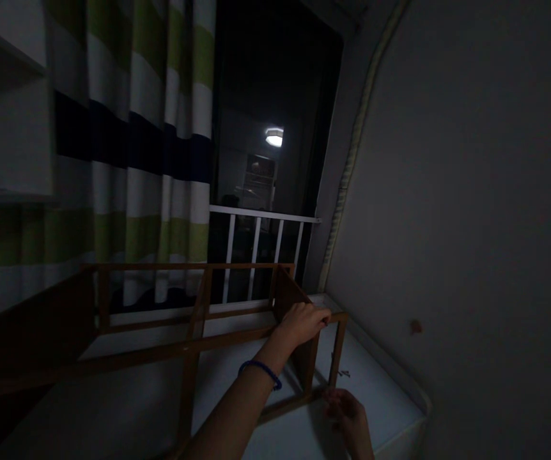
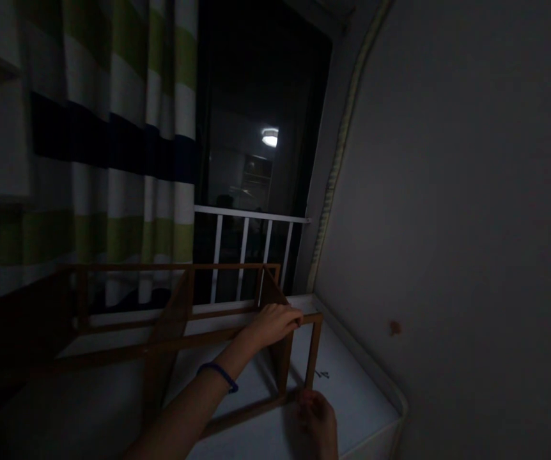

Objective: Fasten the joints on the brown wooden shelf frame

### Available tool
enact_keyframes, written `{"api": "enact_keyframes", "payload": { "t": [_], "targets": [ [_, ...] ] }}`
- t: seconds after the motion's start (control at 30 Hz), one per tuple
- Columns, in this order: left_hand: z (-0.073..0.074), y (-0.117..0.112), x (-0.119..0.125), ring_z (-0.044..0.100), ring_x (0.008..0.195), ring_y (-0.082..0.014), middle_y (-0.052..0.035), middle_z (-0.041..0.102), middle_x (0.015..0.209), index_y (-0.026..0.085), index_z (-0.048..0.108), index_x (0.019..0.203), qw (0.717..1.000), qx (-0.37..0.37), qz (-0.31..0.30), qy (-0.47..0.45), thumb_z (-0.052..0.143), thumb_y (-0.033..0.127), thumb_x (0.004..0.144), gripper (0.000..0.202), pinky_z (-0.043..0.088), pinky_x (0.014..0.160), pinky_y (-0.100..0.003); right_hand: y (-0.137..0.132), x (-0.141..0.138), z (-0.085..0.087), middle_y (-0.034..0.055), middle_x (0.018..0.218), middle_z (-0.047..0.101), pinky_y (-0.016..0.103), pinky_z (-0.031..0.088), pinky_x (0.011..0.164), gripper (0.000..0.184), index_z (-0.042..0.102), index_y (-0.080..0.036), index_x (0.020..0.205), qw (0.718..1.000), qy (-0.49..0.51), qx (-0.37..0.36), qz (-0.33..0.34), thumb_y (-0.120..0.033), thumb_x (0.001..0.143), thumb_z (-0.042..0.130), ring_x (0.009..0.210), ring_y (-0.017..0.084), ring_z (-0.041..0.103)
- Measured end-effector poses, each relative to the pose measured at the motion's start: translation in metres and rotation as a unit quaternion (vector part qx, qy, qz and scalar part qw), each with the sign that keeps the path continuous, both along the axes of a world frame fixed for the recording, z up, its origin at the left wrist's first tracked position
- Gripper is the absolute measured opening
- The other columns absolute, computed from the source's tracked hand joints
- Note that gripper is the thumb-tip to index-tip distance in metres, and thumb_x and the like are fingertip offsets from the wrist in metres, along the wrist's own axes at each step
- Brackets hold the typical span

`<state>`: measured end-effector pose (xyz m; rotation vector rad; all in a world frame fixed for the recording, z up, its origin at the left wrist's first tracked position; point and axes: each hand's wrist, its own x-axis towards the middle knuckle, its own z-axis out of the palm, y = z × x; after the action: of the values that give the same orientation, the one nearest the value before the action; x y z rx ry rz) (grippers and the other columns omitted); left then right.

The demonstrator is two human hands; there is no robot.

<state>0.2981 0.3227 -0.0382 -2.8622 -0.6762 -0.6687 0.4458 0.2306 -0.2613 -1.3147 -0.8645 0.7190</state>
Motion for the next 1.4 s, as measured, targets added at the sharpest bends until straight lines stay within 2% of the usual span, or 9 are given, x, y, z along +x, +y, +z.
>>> {"api": "enact_keyframes", "payload": {
  "t": [0.13,0.27,0.4,0.7,0.97,1.1,1.23,1.33,1.4],
  "targets": [
    [0.000,-0.001,0.000,0.062,0.084,-0.0208,0.0004,0.066,0.088,0.026,0.056,0.089,1.000,0.004,0.006,0.003,0.046,0.026,0.082,0.012,0.048,0.070,-0.030,-0.003,-0.005,0.002,0.0060,0.070,0.065,0.026,0.044,0.048,0.040,0.063,-0.017,0.074,0.997,-0.079,0.015,0.014,-0.053,0.057,0.065,0.056,0.017,0.058],
    [0.001,-0.002,0.000,0.063,0.082,-0.0215,0.0001,0.065,0.088,0.027,0.056,0.090,1.000,0.006,0.013,0.006,0.045,0.026,0.083,0.014,0.048,0.068,-0.031,-0.005,-0.008,0.000,0.0097,0.081,0.068,0.029,0.047,0.052,0.043,0.062,-0.017,0.088,0.983,-0.180,-0.014,0.033,-0.053,0.067,0.053,0.065,0.022,0.062],
    [0.001,-0.001,0.000,0.062,0.083,-0.0206,0.0009,0.066,0.088,0.026,0.057,0.089,1.000,0.002,0.000,-0.002,0.045,0.025,0.083,0.014,0.048,0.071,-0.031,-0.003,-0.006,0.000,0.0104,0.083,0.068,0.030,0.047,0.059,0.044,0.065,-0.017,0.082,0.974,-0.224,-0.039,0.009,-0.057,0.069,0.049,0.070,0.024,0.063],
    [-0.003,0.003,0.001,0.062,0.083,-0.0202,0.0008,0.066,0.089,0.026,0.057,0.088,1.000,0.000,0.001,-0.016,0.048,0.025,0.081,0.012,0.047,0.072,-0.030,-0.002,-0.002,-0.002,0.0075,0.066,0.067,0.029,0.045,0.058,0.046,0.066,-0.017,0.069,0.982,-0.185,-0.045,0.000,-0.060,0.064,0.052,0.065,0.023,0.061],
    [-0.005,0.004,0.002,0.062,0.084,-0.0195,0.0012,0.066,0.090,0.026,0.057,0.089,1.000,-0.011,-0.001,-0.020,0.047,0.025,0.081,0.013,0.047,0.073,-0.030,-0.001,-0.008,0.005,0.0090,0.078,0.069,0.034,0.048,0.070,0.028,0.068,-0.018,0.074,0.988,-0.157,-0.003,-0.006,-0.040,0.058,0.061,0.075,0.026,0.063],
    [-0.005,0.005,0.003,0.062,0.084,-0.0191,0.0017,0.066,0.088,0.027,0.058,0.089,1.000,-0.016,-0.003,-0.022,0.048,0.025,0.081,0.013,0.047,0.073,-0.030,0.000,-0.005,0.030,0.0104,0.082,0.069,0.034,0.051,0.066,0.033,0.068,-0.017,0.080,0.989,-0.145,0.029,0.001,-0.043,0.061,0.059,0.076,0.026,0.063],
    [-0.002,0.002,0.001,0.062,0.084,-0.0191,0.0007,0.066,0.087,0.026,0.058,0.089,1.000,-0.023,0.000,-0.017,0.048,0.025,0.081,0.013,0.047,0.074,-0.030,-0.003,-0.004,0.076,0.0115,0.084,0.068,0.029,0.050,0.048,0.047,0.066,-0.014,0.092,0.980,-0.193,0.043,-0.004,-0.053,0.069,0.054,0.063,0.022,0.063],
    [-0.001,0.001,0.001,0.062,0.085,-0.0200,0.0004,0.066,0.089,0.026,0.058,0.089,1.000,-0.019,0.004,-0.013,0.047,0.026,0.082,0.013,0.047,0.073,-0.030,-0.004,-0.005,0.110,0.0102,0.088,0.068,0.028,0.050,0.049,0.047,0.063,-0.016,0.101,0.964,-0.257,0.064,-0.020,-0.053,0.076,0.049,0.063,0.020,0.063],
    [-0.002,0.002,0.001,0.062,0.085,-0.0202,0.0005,0.066,0.089,0.026,0.058,0.089,1.000,-0.017,0.003,-0.012,0.048,0.026,0.081,0.013,0.047,0.073,-0.030,-0.003,-0.005,0.127,0.0082,0.079,0.068,0.027,0.050,0.052,0.045,0.063,-0.016,0.098,0.953,-0.290,0.073,-0.041,-0.053,0.078,0.047,0.062,0.020,0.064]
  ]
}}
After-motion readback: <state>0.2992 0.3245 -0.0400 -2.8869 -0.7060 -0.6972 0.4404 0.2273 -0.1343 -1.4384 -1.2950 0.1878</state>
